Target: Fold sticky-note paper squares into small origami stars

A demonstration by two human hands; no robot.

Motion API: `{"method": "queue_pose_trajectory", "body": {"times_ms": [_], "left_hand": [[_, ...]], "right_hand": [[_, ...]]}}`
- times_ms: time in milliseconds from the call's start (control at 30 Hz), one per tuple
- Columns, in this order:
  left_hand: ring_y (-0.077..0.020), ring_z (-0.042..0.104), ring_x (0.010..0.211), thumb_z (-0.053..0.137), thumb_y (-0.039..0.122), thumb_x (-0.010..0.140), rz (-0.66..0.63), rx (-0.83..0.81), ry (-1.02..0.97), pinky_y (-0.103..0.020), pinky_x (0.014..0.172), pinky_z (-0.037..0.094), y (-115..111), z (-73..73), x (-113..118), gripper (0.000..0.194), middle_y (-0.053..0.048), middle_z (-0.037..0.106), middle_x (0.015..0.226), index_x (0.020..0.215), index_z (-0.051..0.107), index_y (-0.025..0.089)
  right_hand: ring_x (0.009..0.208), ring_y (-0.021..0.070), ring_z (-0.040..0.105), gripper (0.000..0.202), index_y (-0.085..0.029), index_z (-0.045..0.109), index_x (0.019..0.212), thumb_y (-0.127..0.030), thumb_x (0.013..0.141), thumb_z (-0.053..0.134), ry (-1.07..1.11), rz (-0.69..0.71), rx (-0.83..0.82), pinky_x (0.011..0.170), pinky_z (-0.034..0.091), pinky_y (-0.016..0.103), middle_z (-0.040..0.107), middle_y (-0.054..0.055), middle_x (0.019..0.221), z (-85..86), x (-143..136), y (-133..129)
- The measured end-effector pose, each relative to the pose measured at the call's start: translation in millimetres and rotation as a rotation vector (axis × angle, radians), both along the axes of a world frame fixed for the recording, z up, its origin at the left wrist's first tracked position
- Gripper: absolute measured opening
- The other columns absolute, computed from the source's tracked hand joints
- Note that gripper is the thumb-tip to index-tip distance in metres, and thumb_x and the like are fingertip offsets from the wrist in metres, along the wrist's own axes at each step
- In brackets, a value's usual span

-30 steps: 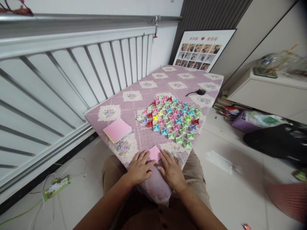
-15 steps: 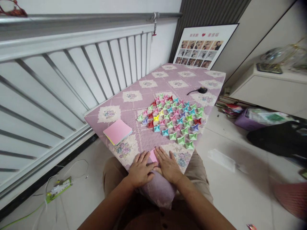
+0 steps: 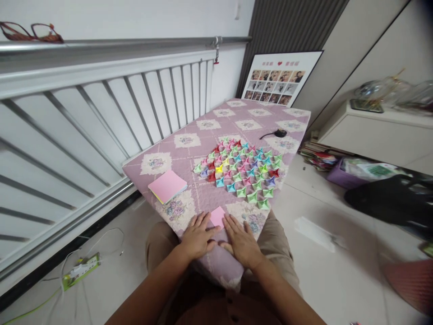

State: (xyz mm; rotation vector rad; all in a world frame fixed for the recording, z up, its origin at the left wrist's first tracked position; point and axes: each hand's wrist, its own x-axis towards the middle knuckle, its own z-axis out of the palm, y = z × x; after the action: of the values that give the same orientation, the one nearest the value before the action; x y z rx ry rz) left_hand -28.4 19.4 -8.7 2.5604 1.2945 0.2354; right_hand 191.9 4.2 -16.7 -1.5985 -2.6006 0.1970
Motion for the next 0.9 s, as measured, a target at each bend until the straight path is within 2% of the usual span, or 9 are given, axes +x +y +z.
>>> {"method": "queue_pose_trajectory", "body": {"times_ms": [133,200,267,367,433,533,667,900], "left_hand": [[-0.0295,0.017,0.141,0.061,0.046,0.081,0.006,0.009,0.016,-0.053,0.112,0.018,-0.9,0.3,0.0,0.056,-0.001,0.019,0.155,0.135,0.044,0.040],[-0.0292,0.017,0.141,0.061,0.046,0.081,0.003,0.016,0.025,-0.053,0.111,0.019,-1.6,0.6,0.2,0.056,-0.002,0.019,0.155,0.134,0.044,0.039],[-0.0292,0.017,0.141,0.060,0.047,0.082,-0.001,0.026,0.031,-0.053,0.111,0.019,-2.4,1.0,0.3,0.055,-0.003,0.019,0.155,0.134,0.045,0.038],[-0.0294,0.017,0.141,0.058,0.048,0.083,0.000,0.040,0.038,-0.052,0.111,0.019,-3.5,1.7,0.4,0.050,-0.004,0.020,0.155,0.131,0.049,0.036],[-0.0292,0.017,0.141,0.057,0.048,0.084,0.001,0.050,0.046,-0.051,0.112,0.019,-3.9,2.0,0.4,0.049,-0.005,0.021,0.155,0.130,0.050,0.035],[-0.0282,0.018,0.141,0.055,0.050,0.084,0.003,0.064,0.066,-0.050,0.112,0.019,-3.9,0.3,1.3,0.054,-0.006,0.023,0.154,0.134,0.046,0.031],[-0.0271,0.020,0.140,0.052,0.053,0.084,0.032,0.076,0.094,-0.047,0.113,0.018,-2.8,-5.8,2.7,0.068,-0.011,0.027,0.152,0.141,0.036,0.019],[-0.0268,0.021,0.140,0.049,0.051,0.086,0.065,0.058,0.104,-0.048,0.112,0.017,-1.3,-6.7,-4.9,0.067,-0.007,0.026,0.153,0.143,0.031,0.022]], "right_hand": [[0.140,0.0301,0.022,0.066,-0.021,0.027,0.146,-0.055,0.090,0.038,-0.023,-0.223,-0.035,0.104,0.021,0.063,0.028,0.014,0.151,7.9,7.5,-0.2],[0.139,0.0305,0.023,0.062,-0.021,0.029,0.146,-0.050,0.092,0.037,-0.009,-0.278,-0.028,0.103,0.021,0.064,0.030,0.014,0.151,12.9,4.4,0.3],[0.139,0.0300,0.023,0.061,-0.022,0.028,0.146,-0.049,0.092,0.038,0.029,-0.220,-0.009,0.104,0.020,0.063,0.030,0.014,0.151,15.8,-3.7,-1.7],[0.140,0.0291,0.023,0.066,-0.022,0.024,0.147,-0.052,0.090,0.041,0.076,-0.022,-0.017,0.105,0.020,0.061,0.030,0.014,0.151,14.1,-17.8,-8.0],[0.140,0.0286,0.022,0.070,-0.022,0.022,0.148,-0.055,0.090,0.040,0.082,0.031,-0.035,0.106,0.021,0.059,0.029,0.014,0.151,10.4,-23.3,-11.7],[0.141,0.0277,0.021,0.070,-0.021,0.020,0.148,-0.056,0.090,0.039,0.072,0.019,-0.049,0.108,0.020,0.057,0.027,0.012,0.152,5.4,-23.7,-13.9],[0.141,0.0282,0.021,0.069,-0.022,0.024,0.147,-0.056,0.089,0.041,0.061,0.015,-0.039,0.108,0.021,0.056,0.026,0.010,0.153,3.8,-20.1,-13.2],[0.141,0.0294,0.021,0.065,-0.027,0.028,0.146,-0.057,0.090,0.039,0.050,0.034,-0.007,0.107,0.020,0.058,0.023,0.008,0.154,-1.5,-20.4,-13.5]]}}
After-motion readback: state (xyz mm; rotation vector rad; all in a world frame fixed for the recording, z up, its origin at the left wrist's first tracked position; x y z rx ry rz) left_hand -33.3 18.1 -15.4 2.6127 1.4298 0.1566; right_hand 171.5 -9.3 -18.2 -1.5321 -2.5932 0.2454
